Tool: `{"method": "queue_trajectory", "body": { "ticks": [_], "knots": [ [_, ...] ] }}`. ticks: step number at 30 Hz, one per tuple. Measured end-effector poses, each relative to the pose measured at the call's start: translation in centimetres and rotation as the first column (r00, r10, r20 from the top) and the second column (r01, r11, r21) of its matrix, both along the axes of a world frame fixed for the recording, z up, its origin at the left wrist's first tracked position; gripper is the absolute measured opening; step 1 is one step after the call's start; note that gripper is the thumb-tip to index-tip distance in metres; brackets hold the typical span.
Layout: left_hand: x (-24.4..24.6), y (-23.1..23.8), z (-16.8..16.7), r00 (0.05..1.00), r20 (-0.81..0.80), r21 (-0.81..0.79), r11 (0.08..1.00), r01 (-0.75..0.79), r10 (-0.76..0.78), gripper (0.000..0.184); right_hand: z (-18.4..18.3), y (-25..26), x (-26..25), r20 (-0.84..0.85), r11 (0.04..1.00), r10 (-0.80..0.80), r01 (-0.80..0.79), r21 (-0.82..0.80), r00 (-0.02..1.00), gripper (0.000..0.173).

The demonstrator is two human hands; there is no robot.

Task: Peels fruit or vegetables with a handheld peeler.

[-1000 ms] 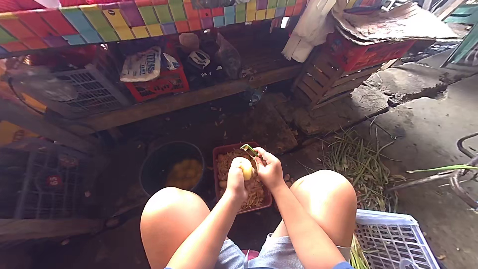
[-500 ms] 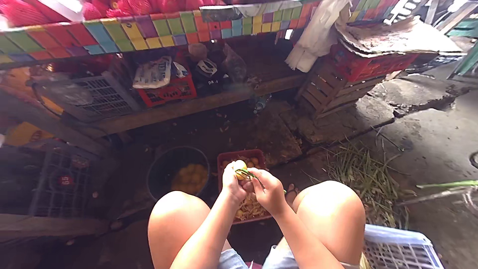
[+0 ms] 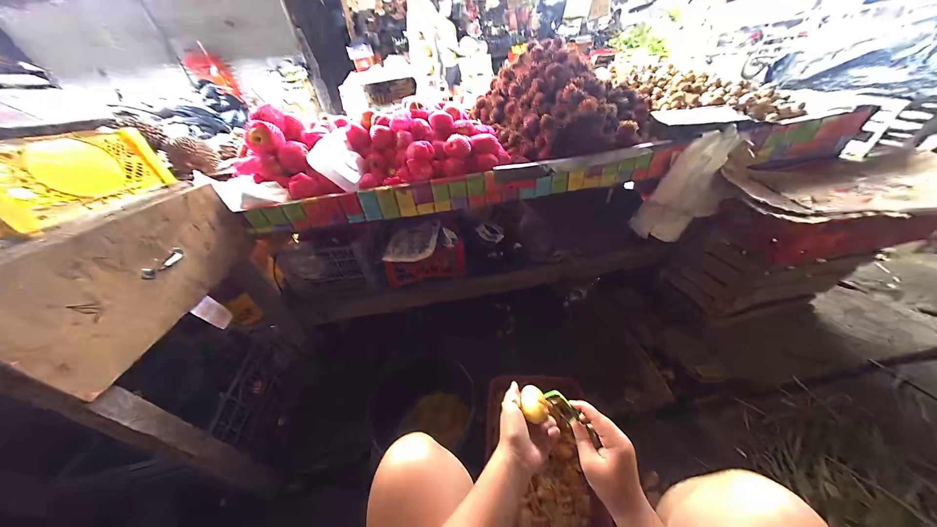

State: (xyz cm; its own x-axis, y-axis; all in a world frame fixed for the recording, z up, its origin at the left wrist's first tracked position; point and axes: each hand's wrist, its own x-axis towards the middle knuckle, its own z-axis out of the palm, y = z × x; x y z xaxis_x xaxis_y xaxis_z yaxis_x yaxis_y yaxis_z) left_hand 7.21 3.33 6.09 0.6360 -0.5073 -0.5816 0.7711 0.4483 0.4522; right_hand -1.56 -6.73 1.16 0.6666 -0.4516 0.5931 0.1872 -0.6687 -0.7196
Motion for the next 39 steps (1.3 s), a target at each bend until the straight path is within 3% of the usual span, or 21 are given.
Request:
{"method": "queue_trajectory", "body": {
  "ticks": [6,10,14,19,27,31,35,39],
  "knots": [
    [-0.6,-0.3,-0.8,0.991,-0.011,0.069,0.988,0.137,-0.137,0.060,0.3,0.2,-0.6,0.027,0.997,0.005,-0.007,0.081,1.000,0.028],
    [-0.9,-1.0,-1.0,0.996,0.050,0.119,0.991,0.062,-0.068,0.065,-0.1,1.0,-0.8,-0.006,0.998,0.055,-0.055,0.042,0.998,0.028],
    [-1.3,-1.9,-1.4,0.998,0.046,0.140,0.989,-0.042,0.036,0.056,0.3,1.8,-0.6,-0.033,0.994,0.041,-0.044,-0.103,0.999,0.027],
    [-1.0,-1.8,-1.2,0.998,0.069,0.203,0.979,-0.016,0.002,0.057,0.2,0.7,-0.8,-0.072,0.983,0.036,-0.049,-0.176,0.997,0.028],
    [-0.7,-1.2,-1.2,0.952,0.305,0.268,0.961,-0.073,-0.013,0.022,-0.2,0.3,-0.8,-0.083,0.993,0.072,-0.079,-0.083,0.994,0.028],
    [-1.0,-1.1,-2.2,0.934,0.352,0.296,0.954,-0.048,-0.063,0.022,-0.4,0.1,-0.2,-0.139,0.999,0.051,-0.051,0.005,0.989,0.029],
    [-3.1,-1.5,-3.1,0.859,0.450,0.346,0.935,0.083,-0.243,0.023,-0.2,-1.9,1.2,-0.387,0.982,0.010,0.064,0.176,0.922,0.038],
    [-1.6,-1.2,-2.4,0.933,0.321,0.330,0.943,0.051,-0.163,0.032,-0.6,-2.4,1.3,-0.267,0.965,-0.044,0.110,0.237,0.963,0.034]
  ]
}}
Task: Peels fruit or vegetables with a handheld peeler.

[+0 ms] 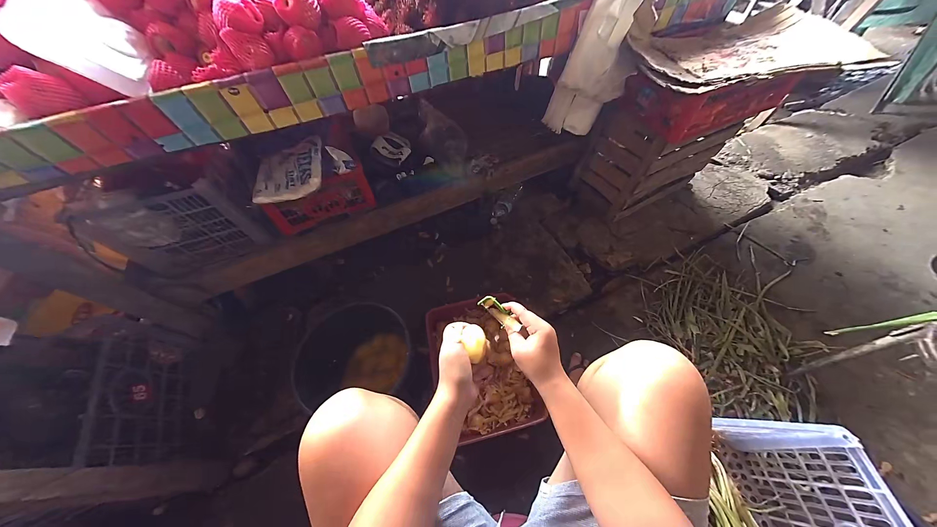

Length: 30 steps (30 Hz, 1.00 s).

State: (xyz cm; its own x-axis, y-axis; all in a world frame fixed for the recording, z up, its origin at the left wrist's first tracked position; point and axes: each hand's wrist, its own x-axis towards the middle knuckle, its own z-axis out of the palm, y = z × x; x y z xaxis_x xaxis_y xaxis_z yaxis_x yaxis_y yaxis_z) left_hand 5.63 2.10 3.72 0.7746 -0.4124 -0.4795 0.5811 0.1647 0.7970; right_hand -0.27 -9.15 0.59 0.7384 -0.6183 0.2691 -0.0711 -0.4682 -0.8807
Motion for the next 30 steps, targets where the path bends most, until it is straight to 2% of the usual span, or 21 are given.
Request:
{"method": "queue_trajectory", "body": {
  "ticks": [4,7,9,12,14,15,17,19,23,26,30],
  "knots": [
    [0.9,0.5,0.2,0.999,0.039,-0.039,0.999,-0.023,0.024,0.031,0.3,1.5,-0.8,0.134,0.989,0.135,-0.125,-0.078,0.982,0.032],
    [1.0,0.3,-0.1,0.995,0.059,-0.045,0.996,-0.072,0.075,0.031,0.2,2.9,-1.5,0.150,0.968,0.220,-0.197,-0.152,0.964,0.039],
    [0.9,0.4,-0.5,0.990,0.131,-0.017,0.999,-0.046,0.048,0.027,0.3,2.5,-1.3,0.140,0.964,0.221,-0.195,-0.178,0.965,0.041],
    [0.3,0.4,-0.8,0.978,0.205,0.043,0.998,0.034,-0.042,0.026,0.5,0.8,-0.6,-0.040,0.979,0.138,-0.142,-0.144,0.990,0.038],
    [-0.4,0.3,-0.3,0.967,0.232,0.042,0.994,0.101,-0.108,0.026,0.1,-0.2,0.0,-0.188,0.992,0.121,-0.124,-0.007,0.975,0.036],
    [-0.5,0.3,-0.3,0.967,0.226,0.037,0.993,0.108,-0.114,0.026,-0.2,-0.2,0.2,-0.182,0.993,0.111,-0.104,0.049,0.977,0.034],
    [0.4,0.6,-0.1,0.984,0.164,0.037,0.997,0.069,-0.074,0.029,-0.3,0.1,0.2,-0.096,0.993,0.099,-0.093,0.070,0.990,0.033],
    [1.6,1.0,0.8,1.000,0.003,0.024,1.000,-0.001,0.001,0.037,-0.3,0.5,-0.2,-0.001,0.995,0.096,-0.096,0.030,0.995,0.032],
    [2.7,1.6,2.1,0.973,-0.224,-0.118,0.990,-0.082,0.054,0.052,-0.3,1.7,-0.7,0.191,0.990,0.138,-0.141,-0.003,0.972,0.030],
    [2.4,1.1,1.8,0.961,-0.274,-0.156,0.984,-0.086,0.041,0.058,-0.3,3.5,-1.0,0.247,0.981,0.185,-0.163,-0.107,0.951,0.027],
    [1.7,0.6,1.0,0.953,-0.289,-0.139,0.980,-0.139,0.095,0.051,-0.1,4.4,-1.1,0.225,0.949,0.202,-0.134,-0.285,0.953,0.026]
  ]
}}
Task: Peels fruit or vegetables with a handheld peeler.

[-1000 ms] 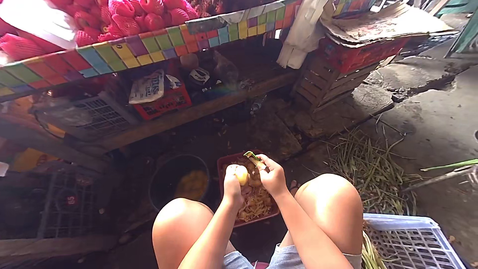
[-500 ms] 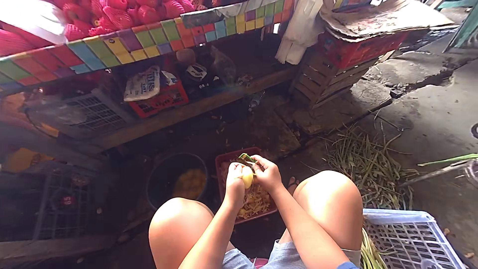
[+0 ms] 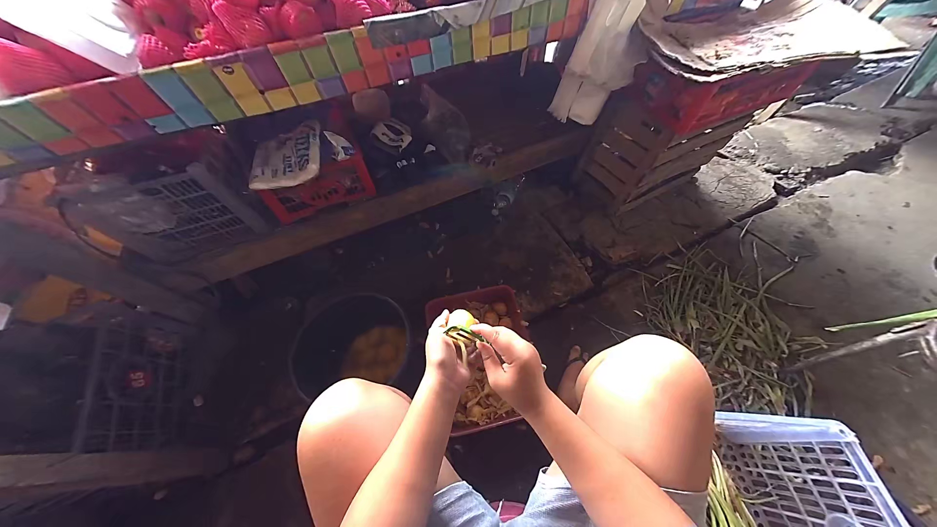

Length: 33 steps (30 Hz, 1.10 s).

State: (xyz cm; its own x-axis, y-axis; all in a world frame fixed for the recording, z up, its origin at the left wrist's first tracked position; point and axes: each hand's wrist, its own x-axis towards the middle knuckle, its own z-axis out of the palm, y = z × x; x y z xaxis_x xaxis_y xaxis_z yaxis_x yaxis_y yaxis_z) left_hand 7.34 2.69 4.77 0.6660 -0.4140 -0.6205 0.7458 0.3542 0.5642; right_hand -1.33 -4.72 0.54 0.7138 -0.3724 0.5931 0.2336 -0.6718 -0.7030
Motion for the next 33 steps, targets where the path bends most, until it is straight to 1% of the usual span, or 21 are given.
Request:
{"method": "queue_trajectory", "body": {
  "ticks": [2,4,6,10,12,13,15,16,17,18,19,21,23,25,27,30,33],
  "knots": [
    [0.0,0.1,0.1,1.000,-0.029,0.006,1.000,0.010,-0.010,0.048,0.2,-0.2,-0.1,-0.005,0.998,-0.001,0.000,-0.071,1.000,0.026],
    [0.1,0.2,0.3,1.000,-0.019,0.033,0.999,0.002,-0.001,0.041,0.3,-0.5,-0.2,-0.010,0.993,0.002,-0.003,-0.119,1.000,0.027],
    [0.3,0.2,0.4,1.000,0.025,0.070,0.997,-0.014,0.012,0.035,0.3,-0.9,-0.2,-0.019,0.992,0.003,-0.006,-0.126,1.000,0.027],
    [0.5,0.1,0.3,0.996,0.093,0.153,0.988,-0.024,0.010,0.033,0.3,-1.5,0.0,-0.034,0.994,-0.006,0.002,-0.114,0.999,0.027],
    [0.3,0.0,0.1,0.990,0.141,0.167,0.986,-0.007,-0.016,0.034,0.3,-1.6,0.2,-0.065,0.997,-0.022,0.018,-0.071,0.998,0.027],
    [0.0,0.0,-0.2,0.981,0.188,0.162,0.986,0.022,-0.053,0.032,0.3,-1.8,0.3,-0.100,0.999,-0.046,0.043,-0.034,0.994,0.027],
    [-1.2,0.0,-0.6,0.943,0.293,0.150,0.982,0.117,-0.157,0.023,0.3,-3.0,0.9,-0.239,0.991,-0.088,0.110,0.078,0.967,0.030],
    [-1.8,-0.1,-0.6,0.929,0.316,0.143,0.978,0.152,-0.191,0.022,0.1,-3.7,1.2,-0.314,0.979,-0.073,0.128,0.156,0.947,0.032],
    [-2.1,-0.2,-0.5,0.930,0.311,0.148,0.977,0.156,-0.196,0.023,-0.3,-4.3,1.5,-0.351,0.963,-0.052,0.140,0.231,0.935,0.033],
    [-2.0,-0.4,-0.4,0.946,0.275,0.164,0.978,0.128,-0.170,0.024,-0.6,-4.6,1.7,-0.340,0.952,-0.044,0.143,0.271,0.939,0.033],
    [-1.4,-0.4,-0.2,0.968,0.217,0.176,0.980,0.090,-0.128,0.027,-0.7,-4.6,1.7,-0.308,0.953,-0.048,0.135,0.270,0.950,0.033],
    [0.0,-0.2,-0.2,0.993,0.117,0.127,0.992,0.016,-0.031,0.034,-0.4,-4.0,1.3,-0.237,0.973,-0.080,0.127,0.191,0.968,0.031],
    [0.7,0.0,-0.1,0.998,0.058,0.047,0.999,-0.021,0.019,0.041,-0.3,-3.2,1.1,-0.168,0.984,-0.116,0.137,0.118,0.979,0.028],
    [0.7,-0.1,-0.1,0.999,0.022,-0.032,0.999,-0.031,0.032,0.051,-0.4,-2.5,0.9,-0.114,0.987,-0.104,0.117,0.115,0.988,0.027],
    [0.6,-0.2,-0.4,1.000,-0.004,-0.081,0.996,-0.023,0.022,0.056,-0.3,-1.6,0.6,-0.079,0.990,-0.071,0.080,0.116,0.994,0.027],
    [0.4,-0.5,-0.7,0.999,-0.022,-0.080,0.996,-0.024,0.023,0.058,-0.1,-0.5,0.4,-0.061,0.996,-0.016,0.021,0.085,0.998,0.026],
    [0.2,-0.4,-0.8,1.000,-0.018,-0.076,0.997,-0.015,0.014,0.056,0.0,-0.1,0.3,-0.053,1.000,-0.007,0.007,-0.016,0.999,0.026]
  ]
}}
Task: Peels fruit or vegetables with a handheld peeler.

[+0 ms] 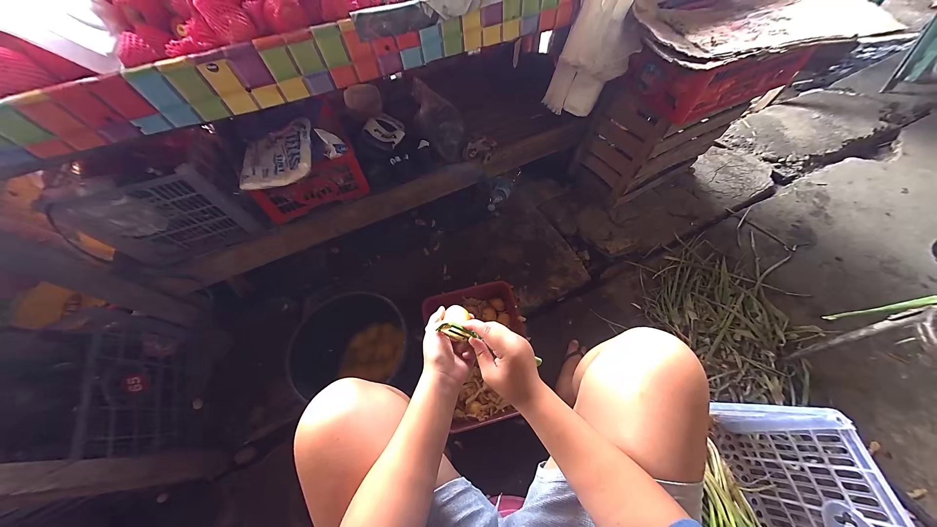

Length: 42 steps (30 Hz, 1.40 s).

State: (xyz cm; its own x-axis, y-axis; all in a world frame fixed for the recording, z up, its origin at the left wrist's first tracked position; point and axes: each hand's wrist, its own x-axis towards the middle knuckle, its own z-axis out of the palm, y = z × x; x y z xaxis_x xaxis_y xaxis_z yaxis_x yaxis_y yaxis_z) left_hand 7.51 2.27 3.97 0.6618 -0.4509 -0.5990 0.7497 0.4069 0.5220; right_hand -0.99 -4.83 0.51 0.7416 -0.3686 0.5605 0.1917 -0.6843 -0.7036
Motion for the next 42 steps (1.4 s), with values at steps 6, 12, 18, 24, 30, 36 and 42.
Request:
{"method": "queue_trajectory", "body": {
  "ticks": [6,12,18,24,30,36,42],
  "knots": [
    [0.4,0.4,0.5,1.000,0.013,0.025,1.000,0.003,-0.004,0.050,0.2,-1.2,-0.5,0.000,0.992,-0.015,0.015,-0.126,1.000,0.027],
    [-0.1,0.1,0.2,0.987,0.155,0.108,0.993,-0.050,0.033,0.039,-0.1,-1.4,-0.4,-0.021,0.996,-0.033,0.031,-0.080,0.999,0.027],
    [-0.7,-0.3,-0.9,0.957,0.289,0.223,0.974,-0.037,-0.029,0.021,0.1,-1.7,0.3,-0.162,0.995,-0.078,0.087,0.049,0.984,0.028],
    [-1.8,-0.6,-1.5,0.931,0.318,0.301,0.950,0.078,-0.177,0.021,-0.1,-4.3,1.2,-0.334,0.969,-0.115,0.180,0.170,0.936,0.036],
    [0.2,-0.1,-0.3,0.999,-0.043,0.078,0.997,-0.002,0.005,0.045,0.0,-2.4,0.2,-0.159,0.980,-0.094,0.119,0.158,0.983,0.038],
    [-0.2,-0.1,-0.6,0.998,-0.064,0.040,0.999,0.033,-0.030,0.054,-0.4,-0.1,-0.2,-0.046,1.000,-0.007,0.006,-0.011,0.999,0.032],
    [0.8,0.3,0.0,0.996,-0.085,0.072,0.997,0.005,0.001,0.048,-0.4,-1.7,-0.2,-0.034,0.989,-0.025,0.019,-0.149,0.999,0.035]
  ]
}}
